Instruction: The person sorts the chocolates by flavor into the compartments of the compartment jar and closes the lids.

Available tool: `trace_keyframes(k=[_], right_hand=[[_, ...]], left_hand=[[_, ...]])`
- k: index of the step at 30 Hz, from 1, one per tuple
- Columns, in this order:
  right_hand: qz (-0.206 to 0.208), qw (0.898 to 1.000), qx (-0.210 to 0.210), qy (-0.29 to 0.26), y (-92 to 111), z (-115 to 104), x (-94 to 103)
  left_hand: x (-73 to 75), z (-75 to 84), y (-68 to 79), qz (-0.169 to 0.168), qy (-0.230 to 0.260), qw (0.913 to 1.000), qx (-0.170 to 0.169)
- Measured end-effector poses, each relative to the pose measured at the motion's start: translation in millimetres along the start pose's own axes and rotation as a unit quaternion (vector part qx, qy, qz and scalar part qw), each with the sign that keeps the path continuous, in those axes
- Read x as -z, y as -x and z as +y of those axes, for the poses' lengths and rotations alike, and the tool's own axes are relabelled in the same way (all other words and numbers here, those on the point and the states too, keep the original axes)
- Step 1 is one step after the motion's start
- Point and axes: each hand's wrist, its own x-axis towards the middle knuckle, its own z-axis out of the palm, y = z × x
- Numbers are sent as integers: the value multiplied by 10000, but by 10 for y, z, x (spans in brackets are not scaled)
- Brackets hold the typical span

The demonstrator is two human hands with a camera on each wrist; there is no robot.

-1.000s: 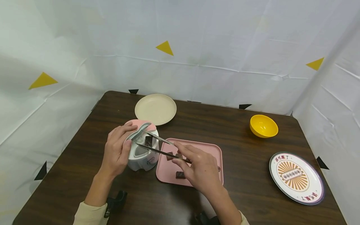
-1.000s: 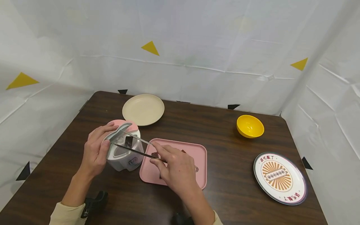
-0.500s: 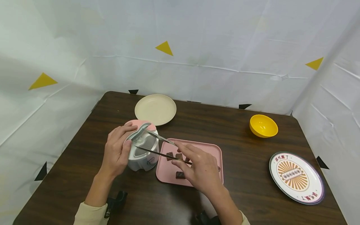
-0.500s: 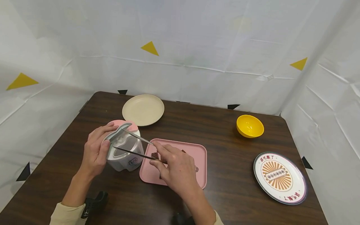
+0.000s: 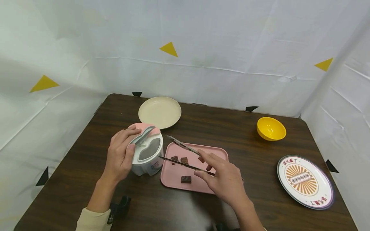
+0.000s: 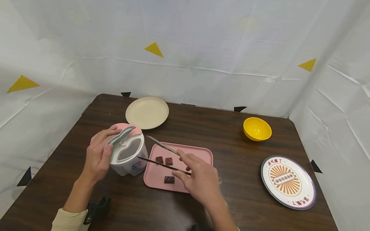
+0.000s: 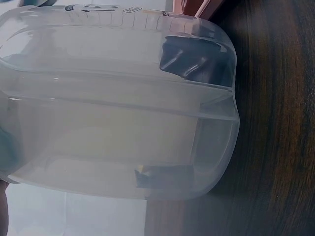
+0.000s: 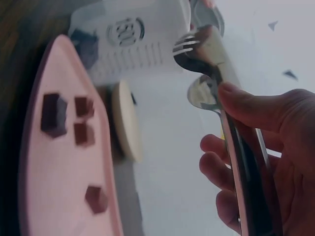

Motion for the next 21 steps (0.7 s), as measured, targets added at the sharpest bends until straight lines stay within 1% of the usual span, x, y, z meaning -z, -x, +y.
trace_keyframes(k=[6,10,14,18,21], right_hand=[[-387,9985,-385,105,160,241,20],[-746,9954,-532,296,262,369,19],[-1124,9911,-663,255,340,465,-2],[-1390,9877,-688,214,394,530,-41],[-1442,9873,-618,266,420,566,-75]], left_hand=[[1,5,-11,3,3,10000,-16],[2,4,-12,11,25,10000,-29],[2,3,-13,18,23,10000,-32],[2,3,-9,2,-4,10000,-10],[1,3,-5,-5,-16,10000,1]])
